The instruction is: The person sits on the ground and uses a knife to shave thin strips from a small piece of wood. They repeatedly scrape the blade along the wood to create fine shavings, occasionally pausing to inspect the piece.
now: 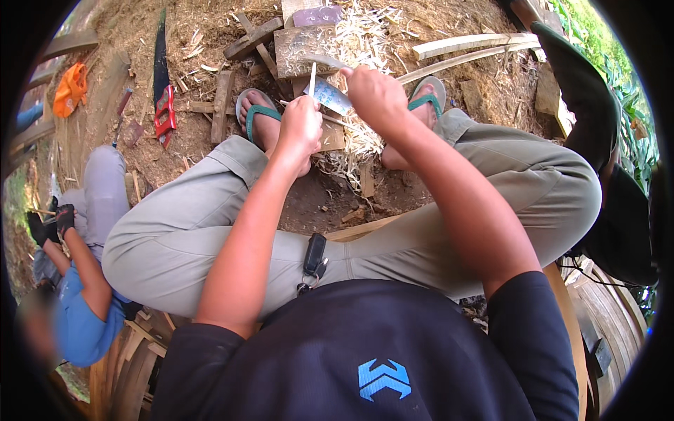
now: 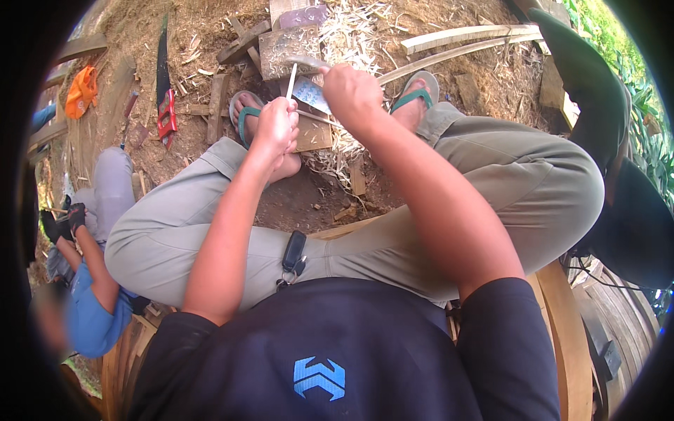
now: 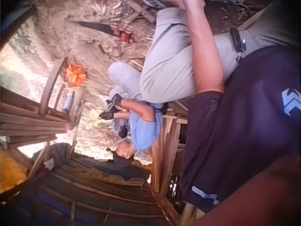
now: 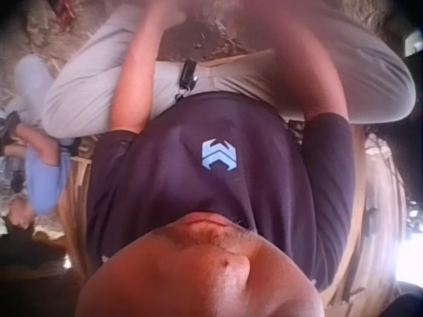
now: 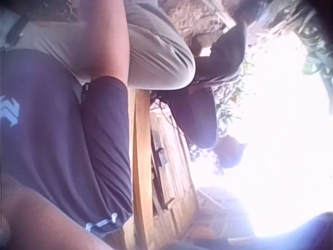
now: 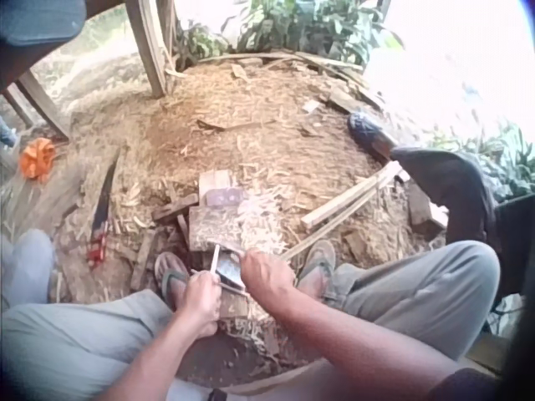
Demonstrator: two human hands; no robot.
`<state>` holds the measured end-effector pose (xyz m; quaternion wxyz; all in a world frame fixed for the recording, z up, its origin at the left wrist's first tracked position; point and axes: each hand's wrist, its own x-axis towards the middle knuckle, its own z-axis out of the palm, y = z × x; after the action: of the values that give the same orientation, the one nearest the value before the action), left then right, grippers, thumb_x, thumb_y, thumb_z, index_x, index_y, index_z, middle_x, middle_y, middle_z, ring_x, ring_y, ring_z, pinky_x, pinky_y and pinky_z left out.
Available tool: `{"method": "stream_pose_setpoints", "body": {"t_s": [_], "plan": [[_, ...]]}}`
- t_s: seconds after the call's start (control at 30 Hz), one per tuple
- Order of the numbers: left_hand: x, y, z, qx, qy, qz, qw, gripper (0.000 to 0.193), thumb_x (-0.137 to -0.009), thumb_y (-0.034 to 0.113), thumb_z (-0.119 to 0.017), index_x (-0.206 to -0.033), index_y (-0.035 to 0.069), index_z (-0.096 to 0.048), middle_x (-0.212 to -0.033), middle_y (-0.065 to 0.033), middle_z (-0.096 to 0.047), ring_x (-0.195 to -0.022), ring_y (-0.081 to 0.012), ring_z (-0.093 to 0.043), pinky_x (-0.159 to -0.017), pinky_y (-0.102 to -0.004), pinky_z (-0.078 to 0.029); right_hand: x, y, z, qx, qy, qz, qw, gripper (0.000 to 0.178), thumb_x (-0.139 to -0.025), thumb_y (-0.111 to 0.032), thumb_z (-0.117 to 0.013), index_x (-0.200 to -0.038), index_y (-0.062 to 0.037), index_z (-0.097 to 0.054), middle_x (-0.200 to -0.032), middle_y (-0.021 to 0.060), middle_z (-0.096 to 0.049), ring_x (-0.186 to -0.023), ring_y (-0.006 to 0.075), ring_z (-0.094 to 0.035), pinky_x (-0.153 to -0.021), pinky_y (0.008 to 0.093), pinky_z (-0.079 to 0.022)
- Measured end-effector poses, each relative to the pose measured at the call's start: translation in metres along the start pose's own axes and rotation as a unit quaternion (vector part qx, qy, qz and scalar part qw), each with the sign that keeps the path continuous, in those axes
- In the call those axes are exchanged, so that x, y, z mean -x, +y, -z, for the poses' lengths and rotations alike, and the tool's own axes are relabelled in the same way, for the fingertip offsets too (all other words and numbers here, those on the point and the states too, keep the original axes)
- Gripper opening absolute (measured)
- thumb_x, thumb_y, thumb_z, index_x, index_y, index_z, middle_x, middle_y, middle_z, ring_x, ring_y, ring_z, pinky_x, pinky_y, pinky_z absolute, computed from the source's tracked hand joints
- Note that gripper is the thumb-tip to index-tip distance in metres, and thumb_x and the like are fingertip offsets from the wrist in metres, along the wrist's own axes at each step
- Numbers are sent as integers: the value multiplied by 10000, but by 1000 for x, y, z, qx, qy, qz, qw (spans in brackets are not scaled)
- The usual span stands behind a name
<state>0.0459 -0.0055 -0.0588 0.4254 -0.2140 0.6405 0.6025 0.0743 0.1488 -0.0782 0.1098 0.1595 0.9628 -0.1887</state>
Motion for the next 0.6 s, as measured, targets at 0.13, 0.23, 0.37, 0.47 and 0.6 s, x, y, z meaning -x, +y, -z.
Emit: {"method": "stream_pose_setpoints", "body": {"t_s": [0.13,0.23,0.37,0.47,0.6], "plan": [[1,3,4,22,3,-18,1000,193,-951,265,-360,-824,152,-451,-522,47,-330,-345,-90,-247,-322,-276,-191,-11,9,5,-14,-1,42,999,486,-1049,-320,-387,-784,-1,-641,-701,185,-659,-668,341,-682,-579,442,-549],[-4,8,7,9,7,-44,999,216,-954,276,-360,-799,155,-448,-520,39,-342,-341,-99,-253,-323,-282,-193,-6,3,11,-33,-73,78,994,563,-1043,-388,-350,-845,19,-685,-784,213,-686,-766,388,-689,-705,484,-550],[-13,4,11,16,3,-49,999,223,-946,289,-374,-787,158,-457,-526,34,-356,-352,-103,-276,-330,-278,-200,16,-3,12,31,-17,184,982,505,-1038,-347,-394,-770,-12,-660,-678,161,-656,-641,346,-683,-562,432,-559],[-12,3,14,13,-12,-70,997,202,-934,284,-396,-790,159,-460,-536,34,-361,-362,-104,-288,-336,-281,-209,31,-12,10,38,-1,144,989,475,-1028,-350,-430,-738,-51,-658,-652,134,-657,-617,301,-691,-510,394,-550],[-15,0,15,-7,-2,-74,997,187,-926,281,-413,-798,154,-463,-540,31,-372,-360,-109,-298,-337,-287,-213,39,-20,5,43,-10,92,995,475,-1032,-385,-417,-795,-51,-657,-707,126,-690,-663,266,-713,-554,367,-561]]}}
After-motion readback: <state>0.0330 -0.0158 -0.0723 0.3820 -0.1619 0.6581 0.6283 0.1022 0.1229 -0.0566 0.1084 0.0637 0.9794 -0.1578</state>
